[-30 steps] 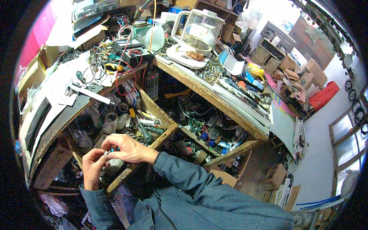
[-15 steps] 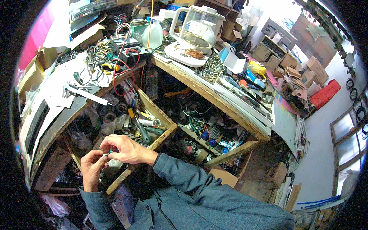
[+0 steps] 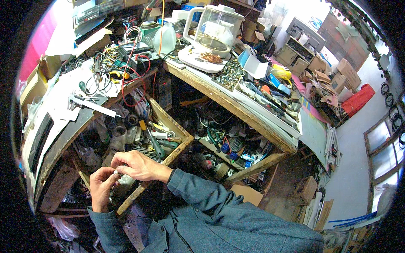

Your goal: The person handles a small white plastic component and a metal rod, then uses a screwdriver to tighten a screw on the component. They continue to manipulate the component and screwdriver, appearing to assemble or adjust a small electronic part.

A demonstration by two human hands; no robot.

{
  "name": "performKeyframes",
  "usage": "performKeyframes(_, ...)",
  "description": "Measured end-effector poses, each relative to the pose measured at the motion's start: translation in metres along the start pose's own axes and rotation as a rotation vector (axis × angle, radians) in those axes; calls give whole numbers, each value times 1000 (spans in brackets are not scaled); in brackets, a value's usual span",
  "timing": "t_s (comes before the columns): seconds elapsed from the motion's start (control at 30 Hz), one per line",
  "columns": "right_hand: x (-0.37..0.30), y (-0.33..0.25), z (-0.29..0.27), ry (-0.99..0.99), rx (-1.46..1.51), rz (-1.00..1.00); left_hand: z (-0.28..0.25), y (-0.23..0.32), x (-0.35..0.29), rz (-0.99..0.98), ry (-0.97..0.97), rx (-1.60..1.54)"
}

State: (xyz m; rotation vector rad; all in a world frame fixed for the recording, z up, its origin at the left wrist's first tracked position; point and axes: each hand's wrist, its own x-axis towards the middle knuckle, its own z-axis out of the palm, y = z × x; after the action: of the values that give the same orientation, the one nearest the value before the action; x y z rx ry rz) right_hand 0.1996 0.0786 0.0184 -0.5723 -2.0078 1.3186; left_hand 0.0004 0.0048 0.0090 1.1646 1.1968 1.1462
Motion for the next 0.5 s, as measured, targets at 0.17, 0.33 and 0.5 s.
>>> performKeyframes(0.17,1,-9,-2,-50,21,116,0,1,-1,-1,27,10)
performKeyframes(0.33,2,-2,1,87,-144,-224,-1,-1,-1,20,16,-1)
performKeyframes(0.5,0,-5,1,4,31,36,1,4,-2,1,17,15)
